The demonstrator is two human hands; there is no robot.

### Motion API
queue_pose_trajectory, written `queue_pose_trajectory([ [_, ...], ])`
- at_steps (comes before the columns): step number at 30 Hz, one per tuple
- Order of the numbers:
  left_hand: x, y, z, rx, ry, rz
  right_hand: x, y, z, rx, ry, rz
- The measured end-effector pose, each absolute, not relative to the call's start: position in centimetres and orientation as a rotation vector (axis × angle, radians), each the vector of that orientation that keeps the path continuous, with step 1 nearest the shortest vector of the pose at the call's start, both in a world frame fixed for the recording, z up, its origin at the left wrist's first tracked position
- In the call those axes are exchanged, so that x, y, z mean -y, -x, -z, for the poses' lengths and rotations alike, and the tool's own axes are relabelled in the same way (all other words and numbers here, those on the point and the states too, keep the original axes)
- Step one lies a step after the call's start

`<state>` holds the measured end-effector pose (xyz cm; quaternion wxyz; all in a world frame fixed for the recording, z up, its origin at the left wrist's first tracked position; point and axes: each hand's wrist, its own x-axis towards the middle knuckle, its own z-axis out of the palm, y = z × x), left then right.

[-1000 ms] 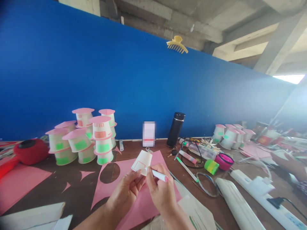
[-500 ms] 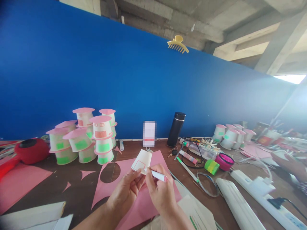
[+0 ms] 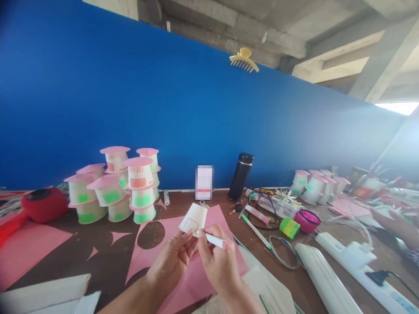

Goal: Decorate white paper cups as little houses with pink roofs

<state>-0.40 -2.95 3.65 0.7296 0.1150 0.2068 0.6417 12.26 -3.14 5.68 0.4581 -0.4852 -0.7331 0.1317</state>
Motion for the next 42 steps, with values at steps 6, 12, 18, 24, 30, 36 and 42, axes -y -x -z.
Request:
queue_pose_trajectory([
  [6,3.0,0.4,-3.7,-0.463,-0.259,-1.408,3.2,-12.1,-5.7,1.822,1.178,-0.284],
  [12,2.8,0.4,-3.7,-0.494,-0.248,-1.414,3.2,-11.9,-5.7,1.844,1.169,-0.264],
  [18,2.9,0.4,-3.9,-0.493,-0.256,-1.41,3.1,-11.9,-5.6,1.85,1.185,-0.309],
  [24,2.8,0.4,-3.9,-0.494,-0.257,-1.418,3.3,-11.9,-5.8,1.857,1.19,-0.312],
  [30,2.9,0.3,-4.0,-0.509,-0.237,-1.416,3.2,-11.9,-5.7,1.854,1.187,-0.327],
  [36,2.8,0.5,-3.7,-0.502,-0.223,-1.419,3.4,-12.3,-6.1,1.684,1.09,-0.457],
  [42,2.7,0.6,-3.3,-0.537,-0.212,-1.393,2.1,-13.5,-7.1,1.241,1.117,-0.488],
])
